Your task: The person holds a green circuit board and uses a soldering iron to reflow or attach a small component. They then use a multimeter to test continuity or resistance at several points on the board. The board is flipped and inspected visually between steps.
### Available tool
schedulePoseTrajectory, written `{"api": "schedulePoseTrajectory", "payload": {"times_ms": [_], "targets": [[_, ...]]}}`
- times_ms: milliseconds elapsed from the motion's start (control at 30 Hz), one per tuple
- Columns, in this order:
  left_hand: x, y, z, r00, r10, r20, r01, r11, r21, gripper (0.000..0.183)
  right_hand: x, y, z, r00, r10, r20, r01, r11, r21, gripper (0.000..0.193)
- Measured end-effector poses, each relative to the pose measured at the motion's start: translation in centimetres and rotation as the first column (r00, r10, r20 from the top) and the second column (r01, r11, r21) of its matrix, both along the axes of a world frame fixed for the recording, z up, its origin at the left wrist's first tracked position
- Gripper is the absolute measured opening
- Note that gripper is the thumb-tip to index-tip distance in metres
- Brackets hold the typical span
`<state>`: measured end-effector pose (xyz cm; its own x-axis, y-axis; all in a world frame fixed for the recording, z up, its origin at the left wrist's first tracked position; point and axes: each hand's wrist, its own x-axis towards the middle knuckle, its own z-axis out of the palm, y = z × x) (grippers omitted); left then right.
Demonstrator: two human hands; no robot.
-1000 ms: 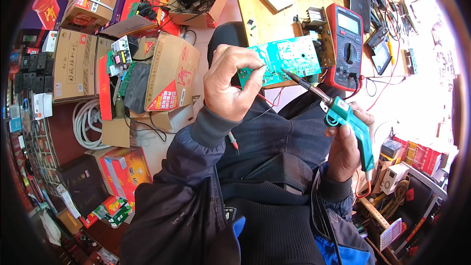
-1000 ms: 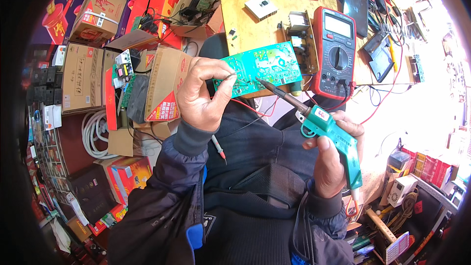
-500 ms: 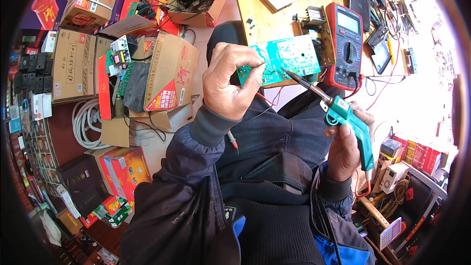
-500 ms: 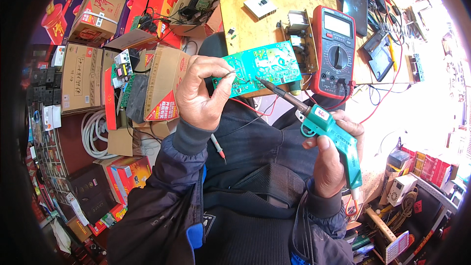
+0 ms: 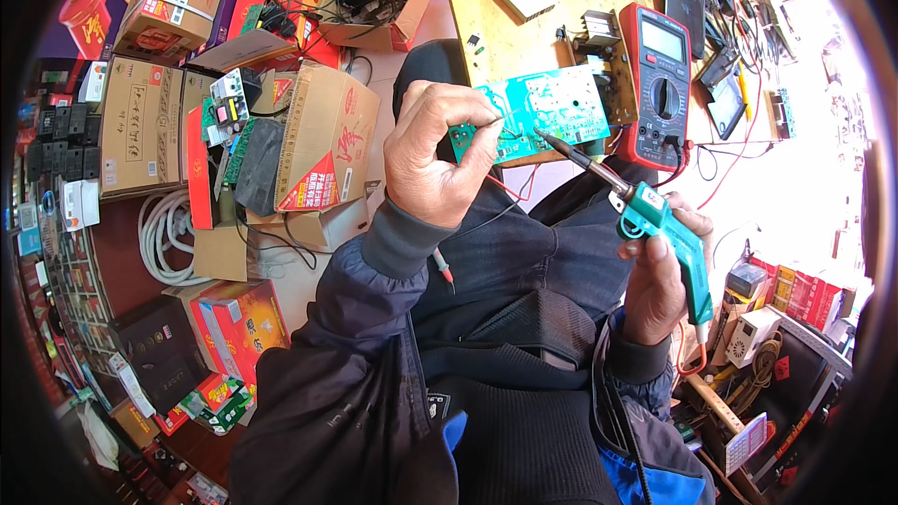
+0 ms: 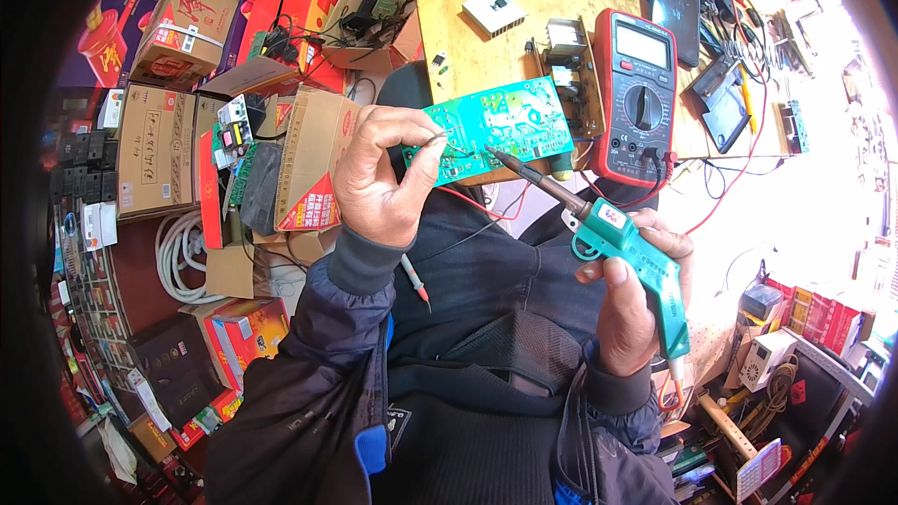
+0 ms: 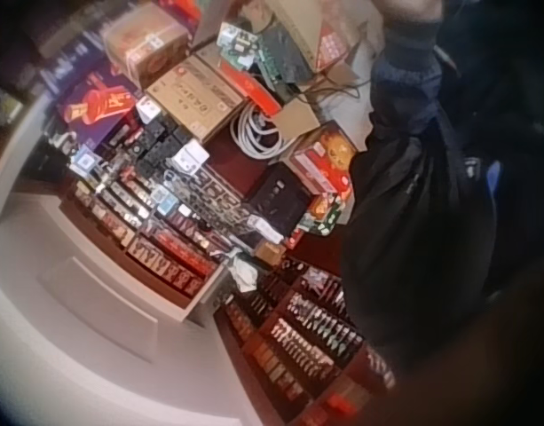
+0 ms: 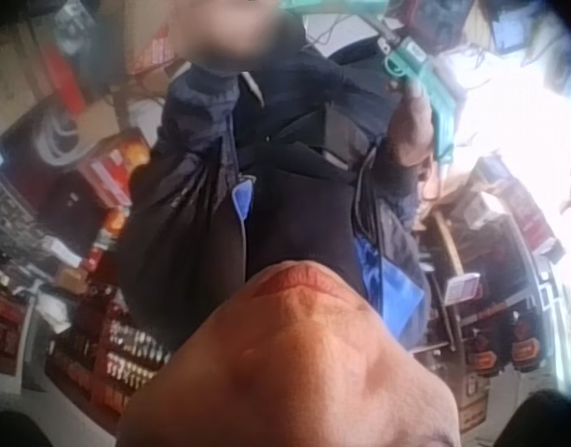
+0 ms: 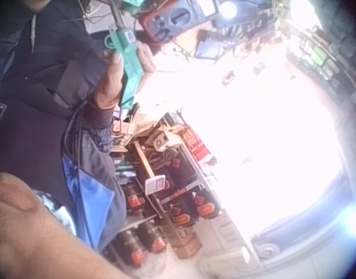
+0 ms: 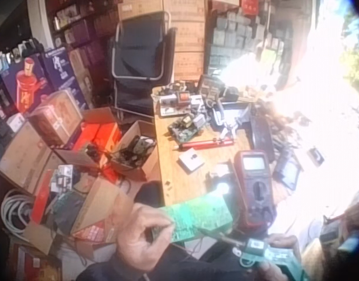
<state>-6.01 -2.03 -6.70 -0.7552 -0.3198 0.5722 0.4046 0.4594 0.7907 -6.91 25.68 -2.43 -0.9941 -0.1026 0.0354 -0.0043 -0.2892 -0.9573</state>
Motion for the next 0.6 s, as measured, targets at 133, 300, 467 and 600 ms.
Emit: {"api": "schedulePoseTrajectory", "payload": {"times_ms": [133, 300, 467, 600], "targets": [[-0.15, 0.01, -0.05, 0.999, 0.027, -0.019, -0.027, 0.999, 0.029, 0.022, 0.07, -0.01, 0.01, 1.0, 0.005, 0.007, -0.005, 1.0, 0.0, 0.042], [-0.14, 0.05, 0.0, 0.999, 0.029, -0.025, -0.028, 0.999, 0.044, 0.022, 0.09, -0.01, 0.0, 1.0, 0.002, 0.001, -0.002, 1.0, 0.002, 0.042], [-0.29, 0.23, 0.12, 0.998, 0.048, -0.03, -0.045, 0.995, 0.085, 0.023, 0.12, -0.12, -0.09, 1.0, 0.001, 0.018, -0.002, 1.0, 0.011, 0.041], [-0.57, 0.55, 0.11, 0.997, 0.076, -0.028, -0.074, 0.994, 0.075, 0.023, 0.17, -0.15, -0.15, 1.0, -0.008, 0.03, 0.008, 1.0, 0.008, 0.041]]}}
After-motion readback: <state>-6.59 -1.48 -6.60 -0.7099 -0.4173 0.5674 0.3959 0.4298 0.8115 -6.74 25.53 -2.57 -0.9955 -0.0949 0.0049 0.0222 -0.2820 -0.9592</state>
